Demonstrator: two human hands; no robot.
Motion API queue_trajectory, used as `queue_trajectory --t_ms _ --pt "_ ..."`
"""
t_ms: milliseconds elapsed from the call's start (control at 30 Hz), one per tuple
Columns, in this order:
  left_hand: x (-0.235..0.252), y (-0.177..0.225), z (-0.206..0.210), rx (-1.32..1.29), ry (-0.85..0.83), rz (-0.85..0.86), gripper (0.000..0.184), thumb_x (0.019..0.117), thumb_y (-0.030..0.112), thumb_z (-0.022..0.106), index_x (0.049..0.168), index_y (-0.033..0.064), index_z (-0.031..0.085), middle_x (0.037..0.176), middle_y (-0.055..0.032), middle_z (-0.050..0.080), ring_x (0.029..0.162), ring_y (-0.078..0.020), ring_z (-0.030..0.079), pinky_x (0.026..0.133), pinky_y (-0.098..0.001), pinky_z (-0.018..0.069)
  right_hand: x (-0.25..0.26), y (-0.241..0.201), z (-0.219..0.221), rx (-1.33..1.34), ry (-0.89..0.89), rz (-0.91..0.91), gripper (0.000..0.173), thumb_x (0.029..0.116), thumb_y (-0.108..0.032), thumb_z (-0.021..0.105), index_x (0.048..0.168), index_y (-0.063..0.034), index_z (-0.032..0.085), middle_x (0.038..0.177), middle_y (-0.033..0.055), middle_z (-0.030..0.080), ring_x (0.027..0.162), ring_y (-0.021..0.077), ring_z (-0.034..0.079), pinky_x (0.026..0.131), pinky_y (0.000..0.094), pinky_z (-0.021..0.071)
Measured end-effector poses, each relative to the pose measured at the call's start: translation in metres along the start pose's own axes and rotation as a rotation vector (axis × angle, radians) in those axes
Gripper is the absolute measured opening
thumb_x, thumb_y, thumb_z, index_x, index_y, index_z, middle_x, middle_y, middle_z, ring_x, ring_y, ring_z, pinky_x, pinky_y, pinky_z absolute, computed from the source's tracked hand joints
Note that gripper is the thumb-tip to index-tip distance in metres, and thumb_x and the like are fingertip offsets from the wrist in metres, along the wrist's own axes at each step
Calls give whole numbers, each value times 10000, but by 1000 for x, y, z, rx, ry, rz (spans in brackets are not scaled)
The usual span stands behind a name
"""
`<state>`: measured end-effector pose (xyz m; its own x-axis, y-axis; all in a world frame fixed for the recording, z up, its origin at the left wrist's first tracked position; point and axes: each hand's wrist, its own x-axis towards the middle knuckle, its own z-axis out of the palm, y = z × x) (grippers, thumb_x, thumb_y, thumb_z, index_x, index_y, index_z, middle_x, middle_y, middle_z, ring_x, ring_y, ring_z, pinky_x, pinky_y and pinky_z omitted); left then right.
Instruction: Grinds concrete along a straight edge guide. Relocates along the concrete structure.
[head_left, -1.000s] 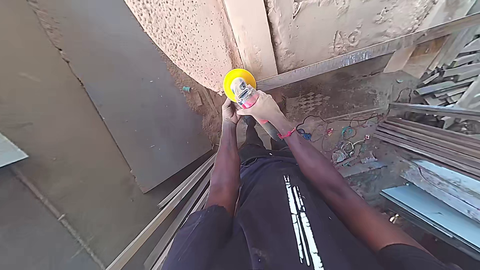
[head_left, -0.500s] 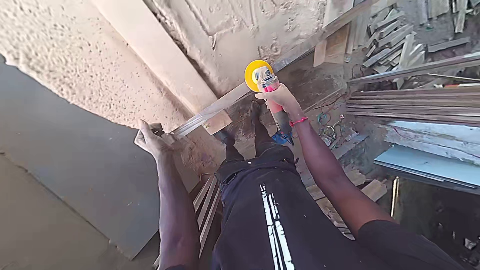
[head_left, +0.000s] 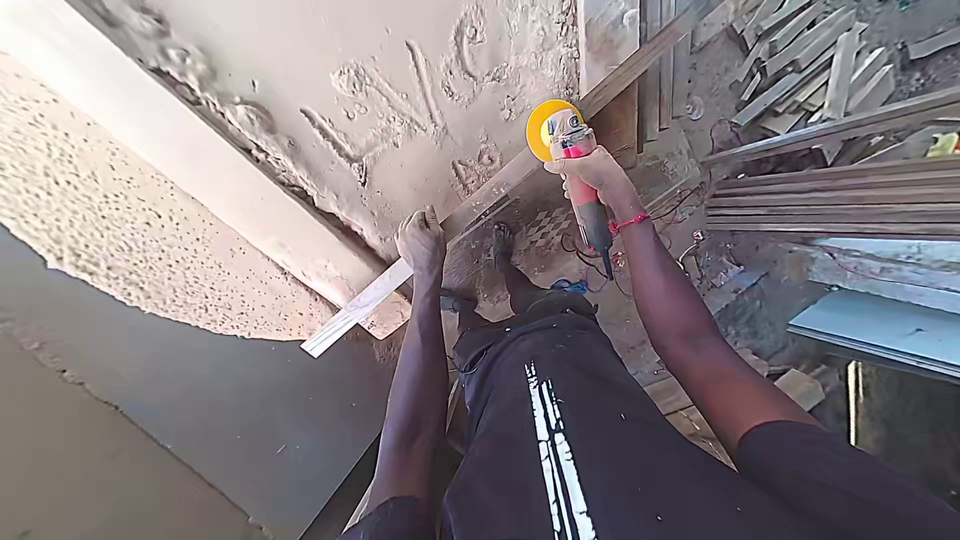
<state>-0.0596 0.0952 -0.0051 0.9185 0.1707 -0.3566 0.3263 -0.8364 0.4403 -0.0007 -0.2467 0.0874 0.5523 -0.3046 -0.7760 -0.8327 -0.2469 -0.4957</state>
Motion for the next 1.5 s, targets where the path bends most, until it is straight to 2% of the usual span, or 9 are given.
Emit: queue_trajectory --t_ms 167,267,533,667,800,967,1100,1233,1500 --pt "7 57 22 184 -142 -126 833 1071 589 89 914 40 696 962 -204 745 1028 -394 711 881 -661 474 29 -11 -61 0 71 6 697 719 -478 886 1197 -43 626 880 115 707 696 216 694 666 415 607" --pt "7 40 30 210 -98 -63 778 1070 532 111 826 44 667 868 -213 725 921 -425 716 735 -660 501 43 -12 -96 55 126 29 676 763 -507 843 1206 -50 616 882 103 709 693 218 709 663 410 626" --pt "-21 -50 -9 300 -128 -71 710 1067 473 195 910 22 721 968 -235 741 1019 -439 708 857 -661 492 41 16 -146 302 294 61 665 823 -479 812 1305 -87 575 959 117 693 736 236 709 669 417 627" --pt "-21 -55 -5 291 -137 -95 694 1077 448 187 895 27 707 965 -226 740 1018 -433 703 868 -653 490 18 30 -97 224 204 66 650 792 -468 839 1242 -68 595 889 106 702 699 233 715 661 420 638" --pt "-30 -68 -5 224 -103 -68 742 1077 516 124 902 76 694 967 -185 737 1022 -393 697 882 -645 499 -27 29 11 -33 -8 5 685 705 -473 902 1179 -63 627 845 108 714 670 234 710 658 438 630" --pt "-30 -62 -8 203 -71 -93 716 1079 473 112 902 80 684 946 -169 740 1000 -369 711 845 -620 521 -67 31 130 -516 -183 -135 864 546 -695 881 1177 -139 681 1052 117 720 968 283 698 844 577 559" --pt "-22 -63 -7 217 -109 -169 690 1082 461 166 964 60 715 1020 -199 743 1062 -387 702 870 -640 500 -74 30 154 -584 -210 -168 872 552 -717 862 1162 -125 668 1064 108 709 1020 276 681 851 564 542" --pt "-27 -63 -3 233 -102 -118 731 1079 511 164 968 39 710 1033 -234 728 1064 -439 684 863 -678 492 -48 33 97 -408 -123 -79 847 550 -687 878 1143 -119 669 960 105 724 853 256 713 777 536 585" --pt "-18 -51 -5 338 -114 -169 593 1042 448 302 1022 65 754 1080 -226 741 1094 -423 693 900 -666 480 20 13 -86 102 72 90 679 746 -441 896 1189 -19 603 809 123 691 619 216 681 618 396 613"
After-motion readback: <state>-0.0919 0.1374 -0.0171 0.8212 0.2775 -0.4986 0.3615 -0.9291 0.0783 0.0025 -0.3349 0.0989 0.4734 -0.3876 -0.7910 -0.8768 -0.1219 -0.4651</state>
